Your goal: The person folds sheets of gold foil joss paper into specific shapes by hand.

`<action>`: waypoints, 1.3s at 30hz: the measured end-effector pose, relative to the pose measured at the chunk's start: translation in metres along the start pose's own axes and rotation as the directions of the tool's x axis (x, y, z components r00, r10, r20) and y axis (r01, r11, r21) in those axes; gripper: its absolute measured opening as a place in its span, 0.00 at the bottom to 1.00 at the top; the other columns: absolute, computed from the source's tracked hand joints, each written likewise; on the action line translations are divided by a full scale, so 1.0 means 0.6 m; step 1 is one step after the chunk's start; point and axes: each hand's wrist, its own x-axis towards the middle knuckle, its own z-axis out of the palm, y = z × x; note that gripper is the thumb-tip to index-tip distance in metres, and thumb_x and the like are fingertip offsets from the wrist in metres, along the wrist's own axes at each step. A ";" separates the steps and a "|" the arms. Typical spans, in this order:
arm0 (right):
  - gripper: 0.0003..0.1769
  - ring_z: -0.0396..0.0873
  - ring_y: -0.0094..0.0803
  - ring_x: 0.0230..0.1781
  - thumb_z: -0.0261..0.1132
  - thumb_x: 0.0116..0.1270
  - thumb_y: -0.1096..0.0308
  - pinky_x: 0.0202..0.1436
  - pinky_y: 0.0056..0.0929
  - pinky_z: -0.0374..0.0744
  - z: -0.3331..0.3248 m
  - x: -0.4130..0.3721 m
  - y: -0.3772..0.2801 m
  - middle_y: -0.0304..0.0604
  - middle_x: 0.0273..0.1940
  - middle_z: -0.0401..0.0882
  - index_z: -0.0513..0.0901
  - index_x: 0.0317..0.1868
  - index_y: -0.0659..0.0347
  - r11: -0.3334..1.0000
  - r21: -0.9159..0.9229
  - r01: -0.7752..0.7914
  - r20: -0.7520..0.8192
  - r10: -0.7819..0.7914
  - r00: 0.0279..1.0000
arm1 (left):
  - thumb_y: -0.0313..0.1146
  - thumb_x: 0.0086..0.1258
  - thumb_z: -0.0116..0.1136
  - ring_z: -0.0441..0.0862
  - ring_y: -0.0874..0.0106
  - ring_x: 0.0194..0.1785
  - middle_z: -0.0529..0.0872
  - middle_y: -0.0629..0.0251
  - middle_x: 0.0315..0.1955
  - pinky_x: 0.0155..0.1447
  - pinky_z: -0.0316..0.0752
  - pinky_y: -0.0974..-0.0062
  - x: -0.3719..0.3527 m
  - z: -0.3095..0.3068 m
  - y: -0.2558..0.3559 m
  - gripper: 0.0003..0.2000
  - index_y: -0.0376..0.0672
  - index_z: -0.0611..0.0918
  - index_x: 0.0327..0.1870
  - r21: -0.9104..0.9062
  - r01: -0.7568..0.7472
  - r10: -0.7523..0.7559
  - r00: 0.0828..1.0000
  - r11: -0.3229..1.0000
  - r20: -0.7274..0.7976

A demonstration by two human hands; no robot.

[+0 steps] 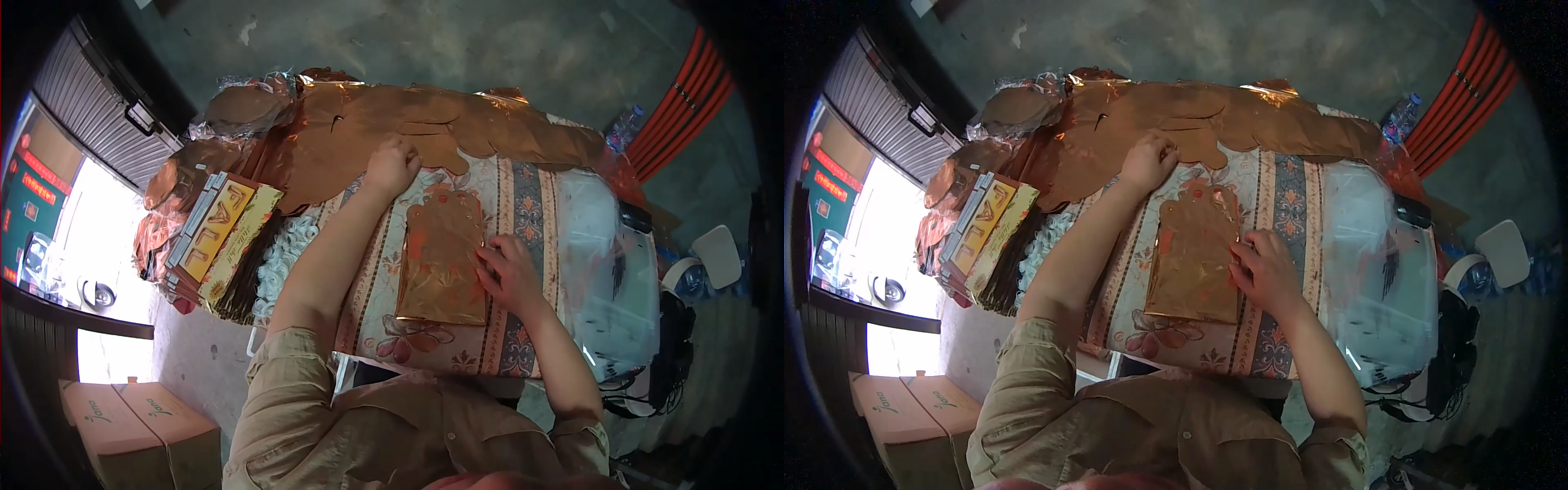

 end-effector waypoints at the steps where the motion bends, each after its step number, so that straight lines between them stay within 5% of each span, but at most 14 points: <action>1: 0.18 0.72 0.49 0.53 0.68 0.58 0.67 0.56 0.42 0.73 0.000 0.000 0.001 0.49 0.49 0.73 0.82 0.49 0.63 1.000 0.000 0.013 -0.007 -0.013 1.000 | 0.41 0.65 0.61 0.82 0.54 0.47 0.85 0.54 0.43 0.49 0.78 0.60 -0.004 -0.001 -0.001 0.12 0.41 0.85 0.39 0.015 -0.153 0.154 0.985 0.988 -0.083; 3: 0.18 0.72 0.49 0.53 0.68 0.58 0.68 0.56 0.43 0.73 0.000 -0.002 0.000 0.50 0.49 0.73 0.82 0.49 0.63 1.000 0.005 0.017 -0.013 -0.017 1.000 | 0.42 0.65 0.61 0.82 0.54 0.49 0.84 0.55 0.46 0.51 0.77 0.61 -0.010 -0.006 -0.006 0.13 0.41 0.85 0.39 0.041 -0.303 0.306 0.940 0.952 -0.151; 6: 0.16 0.72 0.47 0.53 0.68 0.58 0.67 0.56 0.42 0.73 -0.002 0.001 -0.004 0.47 0.47 0.73 0.82 0.47 0.62 1.000 0.012 0.007 -0.012 -0.007 1.000 | 0.46 0.68 0.58 0.75 0.53 0.62 0.79 0.54 0.57 0.62 0.72 0.56 -0.023 -0.033 -0.009 0.19 0.42 0.82 0.51 0.052 -0.265 0.270 0.950 0.963 -0.159; 8: 0.16 0.72 0.47 0.53 0.68 0.57 0.67 0.56 0.42 0.74 -0.002 0.000 -0.004 0.47 0.47 0.73 0.82 0.46 0.62 1.000 0.005 0.016 -0.027 -0.015 1.000 | 0.50 0.71 0.53 0.61 0.54 0.74 0.68 0.52 0.69 0.72 0.59 0.50 -0.039 -0.015 -0.037 0.26 0.46 0.73 0.65 0.289 -0.149 0.190 0.975 0.946 -0.118; 11: 0.16 0.72 0.47 0.53 0.69 0.57 0.66 0.56 0.43 0.74 0.003 -0.001 0.001 0.48 0.48 0.73 0.82 0.46 0.62 1.000 -0.012 0.029 -0.037 -0.029 0.999 | 0.51 0.72 0.51 0.55 0.49 0.76 0.63 0.50 0.72 0.74 0.50 0.44 -0.047 0.000 -0.056 0.29 0.46 0.67 0.71 0.291 -0.144 0.139 0.990 0.946 0.037; 15: 0.16 0.72 0.47 0.54 0.69 0.58 0.66 0.57 0.43 0.73 0.008 -0.004 0.003 0.48 0.48 0.73 0.83 0.46 0.61 1.000 -0.005 0.020 -0.035 -0.020 0.999 | 0.50 0.72 0.52 0.57 0.51 0.75 0.64 0.51 0.72 0.75 0.50 0.47 -0.050 -0.013 -0.025 0.29 0.45 0.68 0.69 0.307 -0.190 0.253 0.951 0.932 -0.179; 18: 0.16 0.72 0.47 0.55 0.69 0.58 0.66 0.58 0.44 0.73 0.006 -0.003 0.005 0.48 0.49 0.73 0.83 0.46 0.61 1.000 -0.009 0.016 -0.029 -0.016 0.999 | 0.42 0.70 0.56 0.66 0.52 0.70 0.72 0.52 0.66 0.71 0.60 0.53 -0.082 -0.051 0.012 0.23 0.41 0.75 0.62 0.286 -0.200 0.207 0.978 0.937 0.005; 20: 0.16 0.72 0.48 0.55 0.69 0.58 0.66 0.59 0.44 0.73 0.006 -0.004 0.003 0.48 0.49 0.74 0.83 0.46 0.61 1.000 -0.006 0.011 -0.024 -0.011 1.000 | 0.33 0.65 0.60 0.75 0.54 0.60 0.80 0.53 0.54 0.61 0.71 0.60 -0.115 -0.070 0.027 0.14 0.39 0.81 0.51 0.013 -0.238 0.235 0.964 0.971 0.123; 23: 0.16 0.72 0.48 0.55 0.69 0.58 0.65 0.59 0.44 0.72 0.008 -0.005 0.004 0.48 0.49 0.74 0.83 0.46 0.61 1.000 -0.003 -0.008 -0.013 0.008 1.000 | 0.29 0.62 0.62 0.79 0.56 0.50 0.83 0.56 0.42 0.51 0.76 0.63 -0.180 -0.091 0.052 0.08 0.39 0.83 0.41 -0.045 -0.441 0.443 0.896 0.896 0.031; 26: 0.16 0.72 0.47 0.55 0.69 0.58 0.66 0.59 0.43 0.73 0.006 -0.004 0.000 0.48 0.49 0.74 0.83 0.46 0.61 0.999 -0.023 -0.022 -0.002 0.022 1.000 | 0.31 0.61 0.63 0.79 0.58 0.47 0.82 0.59 0.39 0.49 0.74 0.63 -0.223 -0.087 0.064 0.08 0.42 0.83 0.40 -0.176 -0.534 0.555 0.825 0.827 0.106; 29: 0.16 0.72 0.46 0.55 0.69 0.58 0.66 0.59 0.42 0.73 0.011 -0.005 0.005 0.47 0.49 0.74 0.83 0.47 0.60 1.000 -0.012 -0.018 -0.020 0.018 1.000 | 0.32 0.60 0.64 0.78 0.60 0.45 0.80 0.62 0.37 0.48 0.74 0.63 -0.257 -0.094 0.079 0.08 0.43 0.83 0.39 -0.109 -0.518 0.529 0.829 0.849 0.180; 32: 0.16 0.72 0.46 0.55 0.69 0.58 0.67 0.58 0.41 0.73 0.007 -0.005 0.003 0.47 0.49 0.74 0.84 0.47 0.60 1.000 -0.006 -0.016 -0.011 0.016 1.000 | 0.34 0.60 0.64 0.78 0.60 0.45 0.79 0.63 0.37 0.50 0.73 0.64 -0.265 -0.086 0.073 0.09 0.43 0.83 0.39 -0.113 -0.542 0.551 0.831 0.833 0.072; 39: 0.15 0.72 0.46 0.53 0.69 0.58 0.68 0.56 0.41 0.73 0.007 -0.003 -0.002 0.47 0.48 0.74 0.84 0.46 0.61 0.999 0.010 -0.038 -0.003 0.038 0.999 | 0.34 0.59 0.65 0.77 0.59 0.45 0.79 0.62 0.37 0.52 0.72 0.64 -0.266 -0.089 0.071 0.10 0.42 0.83 0.41 -0.156 -0.510 0.525 0.847 0.846 0.079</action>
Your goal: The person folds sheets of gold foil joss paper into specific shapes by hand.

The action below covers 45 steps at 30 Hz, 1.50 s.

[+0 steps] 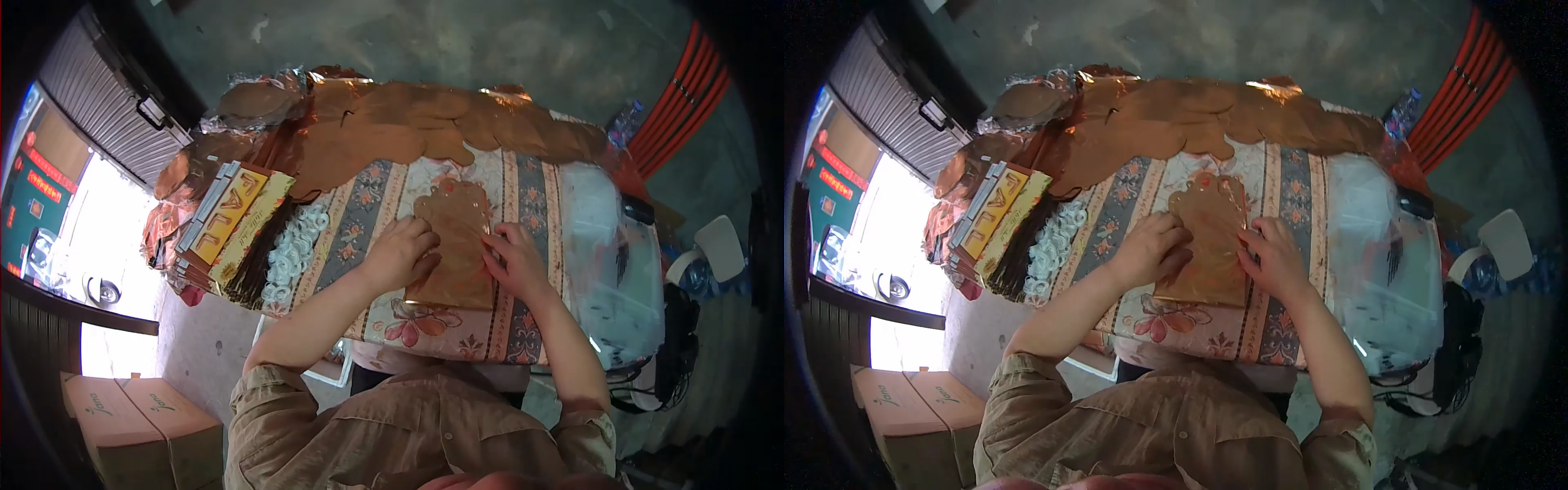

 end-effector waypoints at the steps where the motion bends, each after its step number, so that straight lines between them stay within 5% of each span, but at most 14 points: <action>1: 0.15 0.72 0.46 0.53 0.69 0.58 0.68 0.56 0.41 0.73 0.000 0.002 0.002 0.47 0.48 0.74 0.83 0.46 0.62 1.000 -0.001 0.020 -0.014 -0.020 1.000 | 0.33 0.59 0.66 0.77 0.59 0.45 0.80 0.61 0.38 0.52 0.73 0.64 0.001 -0.001 -0.002 0.11 0.42 0.83 0.41 -0.021 0.002 -0.001 1.000 1.000 0.009; 6: 0.15 0.72 0.46 0.53 0.69 0.57 0.68 0.56 0.40 0.73 -0.001 0.002 0.007 0.46 0.48 0.73 0.83 0.46 0.62 1.000 -0.003 0.029 -0.007 -0.029 1.000 | 0.30 0.57 0.67 0.79 0.59 0.46 0.81 0.61 0.39 0.50 0.75 0.64 0.005 -0.015 -0.003 0.10 0.41 0.83 0.39 0.006 -0.039 0.039 0.991 0.999 -0.125; 12: 0.16 0.73 0.46 0.52 0.69 0.59 0.70 0.55 0.39 0.73 -0.004 -0.004 0.005 0.47 0.48 0.74 0.82 0.48 0.62 0.999 -0.012 0.035 0.007 -0.035 0.999 | 0.33 0.58 0.66 0.78 0.62 0.44 0.79 0.65 0.36 0.49 0.74 0.64 0.001 -0.008 0.012 0.08 0.44 0.81 0.37 -0.034 -0.079 0.081 0.995 0.996 0.054; 21: 0.17 0.73 0.45 0.52 0.70 0.58 0.68 0.56 0.38 0.72 -0.014 0.013 0.015 0.45 0.48 0.75 0.83 0.48 0.61 0.999 0.050 0.013 0.047 -0.016 0.999 | 0.33 0.59 0.65 0.77 0.59 0.48 0.80 0.62 0.42 0.51 0.74 0.65 -0.004 -0.003 0.014 0.10 0.44 0.82 0.41 0.009 -0.053 0.052 0.996 0.999 0.074; 27: 0.14 0.79 0.34 0.36 0.72 0.58 0.68 0.41 0.30 0.76 -0.003 0.063 0.056 0.41 0.34 0.78 0.82 0.43 0.63 0.961 0.198 -0.192 0.207 0.151 0.967 | 0.33 0.60 0.65 0.76 0.60 0.48 0.79 0.62 0.42 0.52 0.74 0.65 -0.007 0.003 0.011 0.10 0.44 0.81 0.41 -0.008 -0.050 0.050 0.998 0.999 0.049; 29: 0.15 0.78 0.27 0.28 0.73 0.57 0.69 0.32 0.26 0.75 -0.005 0.084 0.051 0.40 0.28 0.79 0.80 0.41 0.65 0.844 0.224 -0.487 0.239 0.437 0.867 | 0.33 0.60 0.65 0.76 0.59 0.48 0.79 0.62 0.42 0.52 0.74 0.64 -0.010 0.006 0.012 0.10 0.44 0.81 0.41 -0.007 -0.046 0.046 0.998 0.999 0.033; 31: 0.15 0.79 0.24 0.25 0.74 0.57 0.68 0.26 0.24 0.76 -0.006 0.107 0.053 0.39 0.27 0.80 0.78 0.39 0.66 0.823 0.225 -0.521 0.267 0.462 0.845 | 0.32 0.60 0.65 0.76 0.59 0.48 0.79 0.62 0.42 0.52 0.74 0.64 -0.013 0.008 0.014 0.10 0.44 0.81 0.41 -0.013 -0.044 0.044 0.999 0.999 0.017; 33: 0.15 0.82 0.29 0.22 0.76 0.54 0.68 0.19 0.25 0.75 -0.013 0.128 0.048 0.44 0.27 0.82 0.77 0.30 0.65 0.538 0.375 -0.755 0.471 0.591 0.655 | 0.31 0.60 0.65 0.76 0.59 0.47 0.79 0.61 0.42 0.52 0.74 0.64 -0.012 0.009 0.017 0.10 0.42 0.81 0.41 0.019 -0.038 0.037 0.999 0.999 0.021; 39: 0.11 0.81 0.25 0.20 0.75 0.56 0.69 0.17 0.20 0.74 -0.022 0.156 0.079 0.41 0.27 0.83 0.80 0.33 0.63 0.318 0.361 -0.876 0.745 0.467 0.477 | 0.30 0.59 0.65 0.77 0.58 0.46 0.79 0.59 0.42 0.50 0.74 0.63 -0.015 0.012 0.014 0.10 0.41 0.80 0.40 0.001 -0.051 0.051 0.999 0.999 -0.007; 45: 0.08 0.78 0.20 0.18 0.72 0.59 0.72 0.16 0.17 0.69 -0.009 0.162 0.084 0.36 0.26 0.83 0.79 0.32 0.59 0.312 0.335 -0.889 0.800 0.404 0.444 | 0.29 0.57 0.66 0.77 0.57 0.46 0.80 0.59 0.42 0.51 0.75 0.63 -0.018 0.010 0.011 0.10 0.40 0.81 0.39 -0.052 -0.021 0.020 1.000 0.998 -0.013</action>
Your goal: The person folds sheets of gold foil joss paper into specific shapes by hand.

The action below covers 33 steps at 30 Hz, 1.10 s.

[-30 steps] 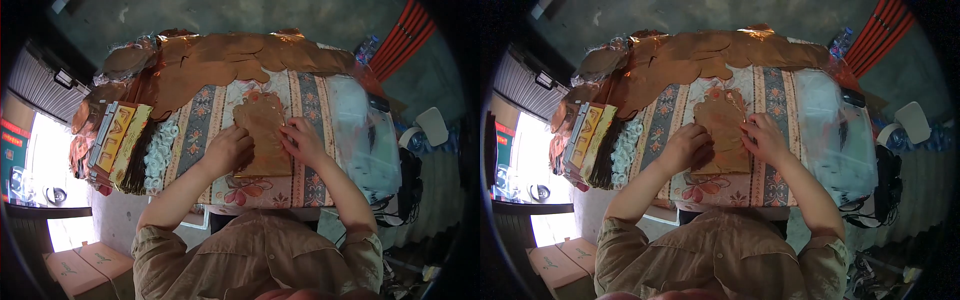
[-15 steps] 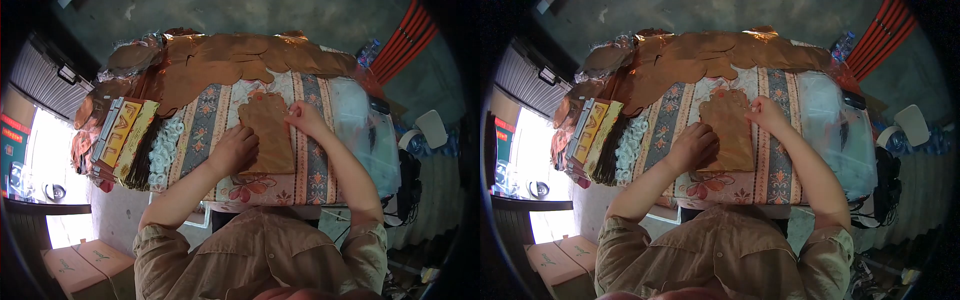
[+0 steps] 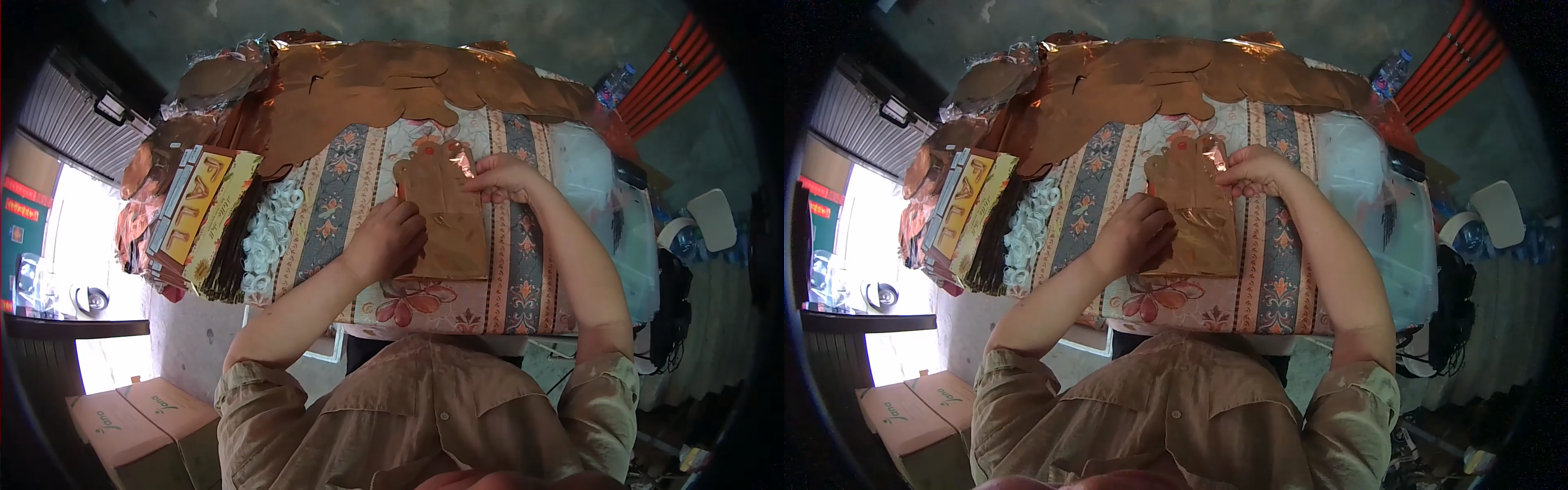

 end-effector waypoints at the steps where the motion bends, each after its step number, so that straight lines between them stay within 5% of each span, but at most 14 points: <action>1: 0.08 0.78 0.20 0.18 0.72 0.59 0.72 0.16 0.17 0.69 0.000 0.002 0.003 0.36 0.26 0.83 0.79 0.32 0.59 1.000 0.002 -0.002 0.004 0.002 1.000 | 0.29 0.57 0.66 0.77 0.57 0.46 0.80 0.59 0.42 0.51 0.75 0.63 0.001 -0.003 0.001 0.10 0.40 0.81 0.39 0.000 0.004 -0.004 1.000 1.000 0.003; 6: 0.08 0.76 0.20 0.17 0.72 0.58 0.74 0.16 0.17 0.68 0.019 -0.014 0.002 0.37 0.26 0.82 0.78 0.31 0.59 0.980 -0.162 0.117 -0.093 -0.133 0.987 | 0.25 0.60 0.65 0.81 0.57 0.44 0.84 0.55 0.40 0.50 0.77 0.66 0.007 -0.014 -0.012 0.05 0.37 0.82 0.36 -0.265 0.121 -0.139 0.989 0.956 -0.050; 10: 0.08 0.74 0.18 0.17 0.70 0.59 0.75 0.17 0.18 0.69 0.031 -0.015 0.026 0.37 0.25 0.82 0.77 0.30 0.60 0.943 -0.105 0.315 -0.112 -0.326 0.939 | 0.24 0.64 0.62 0.83 0.62 0.42 0.84 0.55 0.39 0.48 0.77 0.69 0.005 -0.037 -0.031 0.05 0.35 0.82 0.39 -0.280 0.256 -0.305 0.941 0.925 -0.148; 12: 0.09 0.74 0.18 0.17 0.70 0.60 0.75 0.19 0.18 0.69 0.024 -0.008 0.043 0.37 0.24 0.81 0.76 0.30 0.60 0.924 -0.129 0.359 -0.096 -0.372 0.923 | 0.25 0.65 0.60 0.83 0.61 0.37 0.83 0.52 0.36 0.40 0.77 0.68 0.005 -0.051 -0.044 0.06 0.34 0.82 0.40 -0.303 0.520 -0.566 0.820 0.799 -0.084; 17: 0.10 0.74 0.18 0.18 0.70 0.62 0.76 0.22 0.18 0.71 0.036 -0.031 0.042 0.36 0.24 0.80 0.75 0.29 0.60 0.886 -0.164 0.434 -0.122 -0.455 0.882 | 0.27 0.66 0.60 0.83 0.67 0.31 0.84 0.56 0.29 0.39 0.77 0.71 0.014 -0.055 -0.052 0.08 0.33 0.82 0.42 -0.177 0.573 -0.579 0.815 0.800 0.018; 19: 0.10 0.75 0.17 0.19 0.71 0.62 0.75 0.22 0.18 0.71 0.037 -0.039 0.042 0.35 0.24 0.80 0.75 0.29 0.60 0.881 -0.091 0.465 -0.119 -0.473 0.873 | 0.27 0.66 0.60 0.84 0.73 0.29 0.84 0.63 0.27 0.34 0.77 0.73 0.021 -0.056 -0.058 0.08 0.34 0.82 0.43 -0.314 0.705 -0.637 0.709 0.636 0.302; 22: 0.10 0.75 0.17 0.19 0.71 0.62 0.74 0.22 0.18 0.71 0.033 -0.033 0.059 0.35 0.25 0.80 0.75 0.30 0.60 0.861 -0.045 0.507 -0.124 -0.509 0.852 | 0.27 0.67 0.60 0.83 0.79 0.27 0.85 0.67 0.28 0.28 0.77 0.79 0.029 -0.065 -0.060 0.07 0.34 0.82 0.43 -0.411 0.782 -0.624 0.622 0.469 0.473; 26: 0.10 0.75 0.17 0.21 0.71 0.62 0.74 0.22 0.18 0.72 0.031 -0.032 0.067 0.35 0.27 0.81 0.76 0.31 0.59 0.857 -0.049 0.513 -0.099 -0.516 0.851 | 0.25 0.68 0.59 0.84 0.79 0.26 0.84 0.67 0.27 0.24 0.75 0.82 0.024 -0.057 -0.065 0.06 0.35 0.81 0.42 -0.506 0.762 -0.593 0.640 0.405 0.489; 28: 0.09 0.76 0.17 0.22 0.71 0.62 0.73 0.22 0.18 0.72 0.032 -0.033 0.065 0.34 0.28 0.82 0.76 0.32 0.58 0.862 -0.022 0.506 -0.108 -0.505 0.856 | 0.25 0.68 0.60 0.84 0.77 0.25 0.84 0.66 0.27 0.24 0.75 0.83 0.023 -0.051 -0.067 0.05 0.35 0.80 0.42 -0.622 0.735 -0.603 0.632 0.270 0.486; 33: 0.09 0.76 0.17 0.22 0.72 0.62 0.73 0.23 0.17 0.73 0.027 -0.027 0.068 0.36 0.31 0.84 0.77 0.33 0.58 0.856 -0.064 0.513 -0.080 -0.517 0.852 | 0.27 0.70 0.60 0.83 0.79 0.25 0.84 0.68 0.27 0.24 0.74 0.87 0.020 -0.041 -0.073 0.06 0.38 0.79 0.44 -0.601 0.734 -0.599 0.646 0.317 0.473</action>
